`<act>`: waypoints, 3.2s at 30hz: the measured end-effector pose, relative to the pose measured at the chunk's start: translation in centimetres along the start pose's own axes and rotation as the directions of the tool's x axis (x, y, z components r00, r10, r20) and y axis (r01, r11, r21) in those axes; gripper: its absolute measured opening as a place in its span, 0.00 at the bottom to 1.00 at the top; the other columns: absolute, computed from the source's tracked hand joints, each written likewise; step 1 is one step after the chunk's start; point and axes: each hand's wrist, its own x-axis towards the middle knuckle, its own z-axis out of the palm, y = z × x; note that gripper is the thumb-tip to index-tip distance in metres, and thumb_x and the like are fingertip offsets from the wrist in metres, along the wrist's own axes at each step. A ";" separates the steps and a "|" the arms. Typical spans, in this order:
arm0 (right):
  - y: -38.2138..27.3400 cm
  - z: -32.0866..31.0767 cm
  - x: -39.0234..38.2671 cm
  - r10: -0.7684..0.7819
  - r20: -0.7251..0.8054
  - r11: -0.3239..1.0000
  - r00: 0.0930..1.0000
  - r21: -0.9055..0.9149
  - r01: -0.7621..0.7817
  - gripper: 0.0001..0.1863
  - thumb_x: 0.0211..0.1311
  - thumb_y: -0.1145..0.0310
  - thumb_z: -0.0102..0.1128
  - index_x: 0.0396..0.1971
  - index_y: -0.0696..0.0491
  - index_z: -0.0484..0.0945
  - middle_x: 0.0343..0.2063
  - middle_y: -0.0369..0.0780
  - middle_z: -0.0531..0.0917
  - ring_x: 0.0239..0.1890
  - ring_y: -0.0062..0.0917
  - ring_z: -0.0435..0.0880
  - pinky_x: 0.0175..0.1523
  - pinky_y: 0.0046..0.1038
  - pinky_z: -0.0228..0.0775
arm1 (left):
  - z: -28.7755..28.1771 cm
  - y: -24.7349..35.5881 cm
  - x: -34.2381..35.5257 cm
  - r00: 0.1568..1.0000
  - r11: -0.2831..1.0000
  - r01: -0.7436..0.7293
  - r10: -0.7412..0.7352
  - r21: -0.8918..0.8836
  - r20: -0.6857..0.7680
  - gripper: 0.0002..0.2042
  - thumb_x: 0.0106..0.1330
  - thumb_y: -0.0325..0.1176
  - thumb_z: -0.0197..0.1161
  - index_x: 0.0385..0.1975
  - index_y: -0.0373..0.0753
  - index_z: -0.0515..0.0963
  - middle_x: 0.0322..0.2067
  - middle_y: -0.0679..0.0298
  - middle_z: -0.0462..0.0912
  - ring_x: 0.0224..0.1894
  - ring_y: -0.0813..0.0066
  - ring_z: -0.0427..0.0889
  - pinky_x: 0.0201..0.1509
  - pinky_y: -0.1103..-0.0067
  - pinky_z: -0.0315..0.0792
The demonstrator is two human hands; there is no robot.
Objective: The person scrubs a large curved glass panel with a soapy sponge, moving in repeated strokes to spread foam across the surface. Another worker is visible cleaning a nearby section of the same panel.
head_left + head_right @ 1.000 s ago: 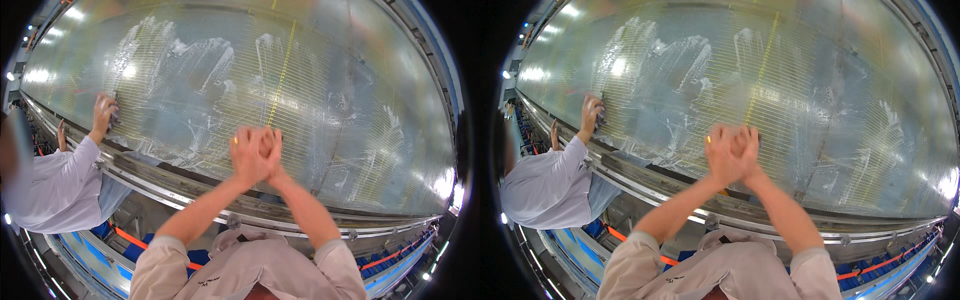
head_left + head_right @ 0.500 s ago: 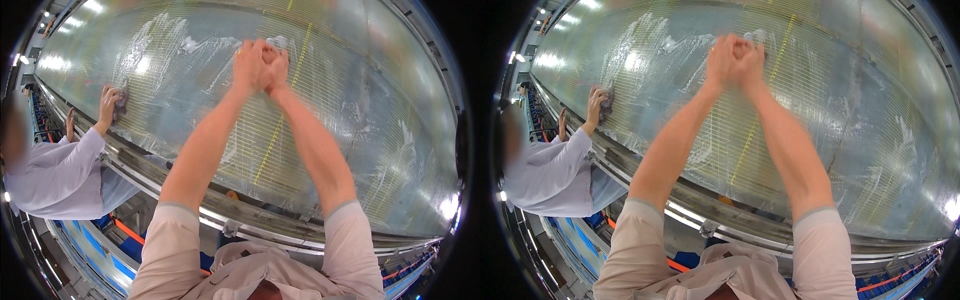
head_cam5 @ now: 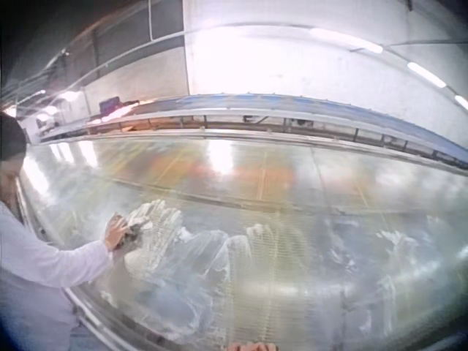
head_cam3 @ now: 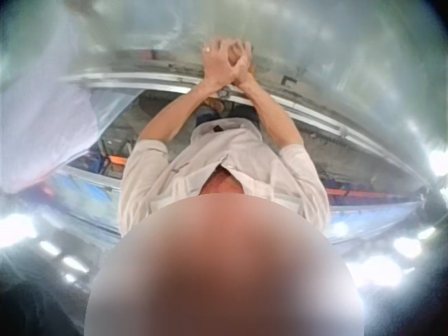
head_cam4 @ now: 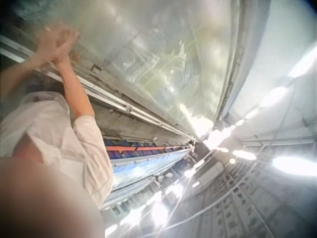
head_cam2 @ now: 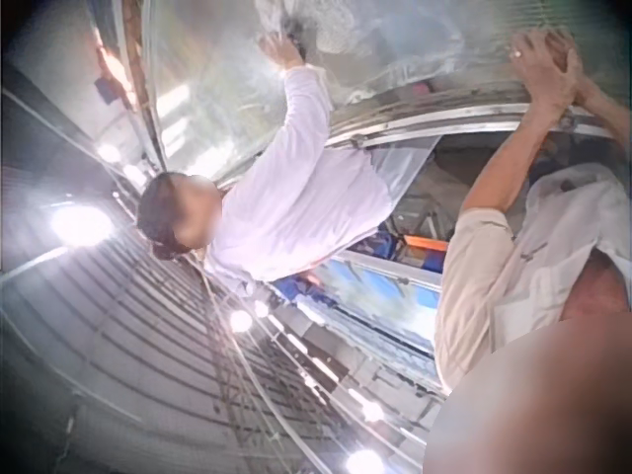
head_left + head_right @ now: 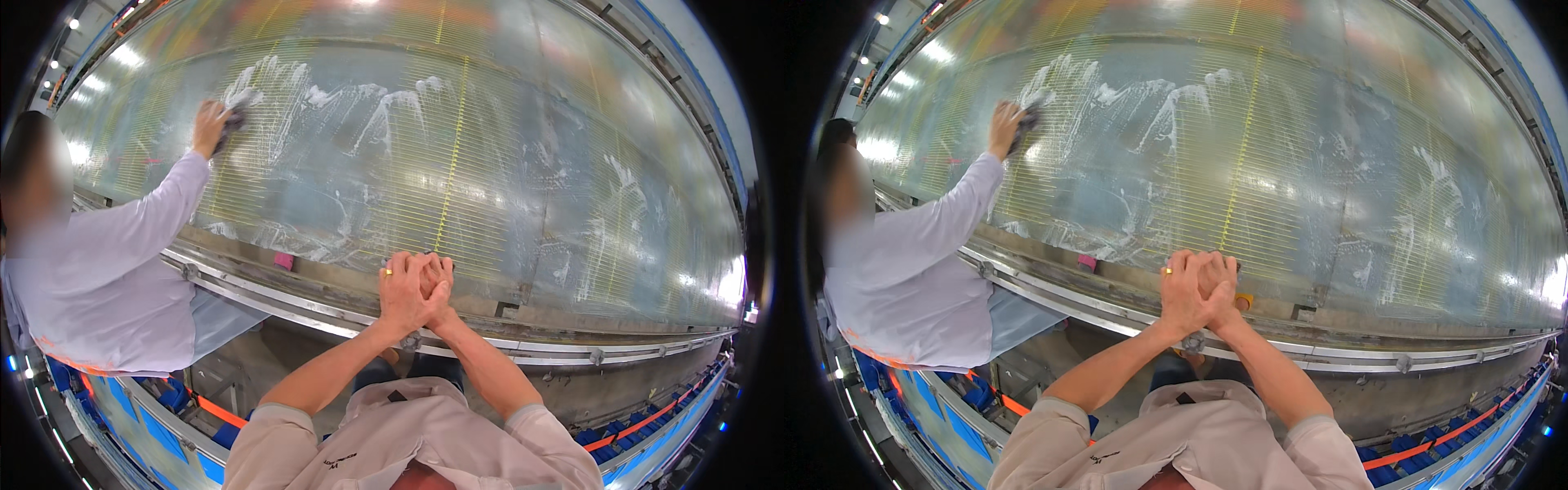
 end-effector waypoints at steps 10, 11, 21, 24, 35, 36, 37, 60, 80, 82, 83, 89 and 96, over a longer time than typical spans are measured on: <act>2.5 -3.8 13.8 -0.453 -0.361 0.837 0.815 -0.487 0.249 0.20 0.67 0.53 0.59 0.52 0.49 0.78 0.50 0.34 0.83 0.57 0.34 0.78 0.61 0.42 0.66 | 3.1 -2.5 14.6 0.990 0.989 -0.102 0.111 0.108 -0.084 0.19 0.54 0.46 0.74 0.42 0.42 0.83 0.42 0.53 0.80 0.45 0.51 0.80 0.46 0.60 0.72; 2.6 -5.3 16.3 -0.483 -0.386 0.825 0.786 -0.502 0.261 0.19 0.66 0.54 0.59 0.51 0.48 0.78 0.49 0.34 0.83 0.57 0.34 0.78 0.60 0.42 0.66 | 3.7 -3.2 17.4 0.990 0.990 -0.096 0.105 0.102 -0.094 0.18 0.55 0.46 0.74 0.40 0.42 0.84 0.42 0.53 0.81 0.45 0.52 0.80 0.47 0.60 0.72; 0.6 -18.2 37.3 -0.490 -0.421 0.720 0.764 -0.689 0.082 0.16 0.65 0.57 0.57 0.48 0.47 0.78 0.45 0.33 0.83 0.56 0.32 0.78 0.57 0.42 0.65 | 7.0 -5.9 40.0 0.973 0.992 -0.102 0.114 0.068 -0.200 0.16 0.58 0.49 0.71 0.38 0.46 0.83 0.40 0.55 0.82 0.44 0.53 0.83 0.54 0.59 0.72; 0.7 -18.4 36.4 -0.345 -0.264 0.756 0.901 -0.647 0.100 0.23 0.79 0.52 0.39 0.57 0.53 0.73 0.55 0.39 0.81 0.64 0.32 0.74 0.69 0.39 0.62 | 7.0 -6.3 37.9 0.980 0.994 -0.069 0.083 0.084 -0.181 0.16 0.59 0.49 0.72 0.39 0.46 0.83 0.41 0.56 0.81 0.44 0.54 0.83 0.54 0.59 0.72; 8.6 -0.4 9.5 -0.087 -0.504 0.922 0.859 0.287 0.261 0.17 0.71 0.55 0.52 0.51 0.47 0.79 0.49 0.32 0.83 0.57 0.30 0.77 0.61 0.40 0.63 | 4.6 0.2 9.5 0.994 0.994 -0.094 0.097 0.051 -0.049 0.19 0.58 0.44 0.72 0.47 0.46 0.82 0.44 0.56 0.78 0.45 0.53 0.80 0.50 0.59 0.71; 8.4 0.8 6.9 -0.076 -0.486 0.946 0.871 0.240 0.216 0.16 0.71 0.55 0.53 0.51 0.47 0.79 0.49 0.33 0.83 0.57 0.30 0.77 0.60 0.40 0.63 | 4.3 0.6 7.2 0.998 0.997 -0.069 0.068 0.030 0.007 0.23 0.55 0.44 0.73 0.51 0.45 0.81 0.47 0.54 0.78 0.48 0.50 0.79 0.53 0.58 0.71; 8.1 1.8 4.5 -0.069 -0.473 0.965 0.878 0.191 0.179 0.16 0.71 0.56 0.53 0.51 0.47 0.79 0.48 0.33 0.84 0.57 0.30 0.77 0.60 0.40 0.63 | 3.9 1.0 5.0 0.996 0.995 -0.088 0.087 0.040 0.028 0.24 0.54 0.44 0.74 0.51 0.45 0.80 0.47 0.54 0.77 0.47 0.51 0.79 0.52 0.58 0.71; 4.7 -26.2 38.2 -0.475 -0.484 0.800 0.735 -0.585 0.131 0.12 0.66 0.60 0.59 0.46 0.44 0.82 0.41 0.34 0.86 0.54 0.32 0.79 0.55 0.42 0.64 | 12.2 -3.6 45.3 0.986 0.988 -0.147 0.150 0.042 -0.074 0.16 0.58 0.50 0.70 0.40 0.49 0.83 0.43 0.56 0.83 0.44 0.56 0.84 0.52 0.61 0.73; 9.9 3.3 0.8 0.019 -0.540 0.985 0.842 0.154 0.076 0.16 0.68 0.58 0.59 0.50 0.48 0.82 0.51 0.37 0.85 0.56 0.35 0.80 0.62 0.40 0.65 | 3.0 1.5 2.0 0.985 0.983 -0.165 0.160 0.080 0.060 0.26 0.56 0.48 0.74 0.54 0.47 0.82 0.48 0.53 0.77 0.52 0.52 0.77 0.53 0.56 0.70; 9.0 2.4 1.1 -0.018 -0.536 0.995 0.844 0.071 0.066 0.17 0.68 0.57 0.58 0.51 0.48 0.82 0.51 0.37 0.85 0.56 0.34 0.79 0.62 0.40 0.64 | 3.5 1.5 2.6 0.988 0.985 -0.152 0.148 0.085 0.051 0.26 0.55 0.47 0.74 0.53 0.46 0.82 0.47 0.51 0.77 0.50 0.50 0.78 0.51 0.57 0.71; 8.9 1.4 2.2 -0.039 -0.547 0.997 0.836 0.038 0.072 0.17 0.69 0.57 0.57 0.51 0.48 0.81 0.52 0.37 0.85 0.57 0.34 0.79 0.62 0.39 0.64 | 4.0 1.4 3.8 0.986 0.983 -0.161 0.157 0.087 0.046 0.24 0.54 0.46 0.75 0.51 0.44 0.82 0.46 0.51 0.78 0.49 0.51 0.78 0.51 0.58 0.71; 11.9 -9.0 17.0 -0.234 -0.611 0.972 0.756 -0.121 0.203 0.18 0.71 0.54 0.54 0.53 0.46 0.81 0.52 0.36 0.84 0.59 0.33 0.78 0.63 0.38 0.64 | 10.0 0.1 19.7 0.979 0.978 -0.199 0.201 0.069 -0.024 0.20 0.56 0.48 0.74 0.46 0.47 0.85 0.42 0.55 0.80 0.44 0.55 0.81 0.47 0.61 0.72; 8.5 -24.8 31.8 -0.489 -0.563 0.822 0.666 -0.552 0.137 0.17 0.68 0.54 0.58 0.52 0.40 0.83 0.52 0.32 0.85 0.60 0.32 0.79 0.64 0.37 0.64 | 14.9 -1.1 39.8 0.978 0.980 -0.200 0.201 0.018 -0.051 0.16 0.58 0.50 0.72 0.40 0.48 0.85 0.40 0.55 0.82 0.43 0.54 0.84 0.49 0.61 0.76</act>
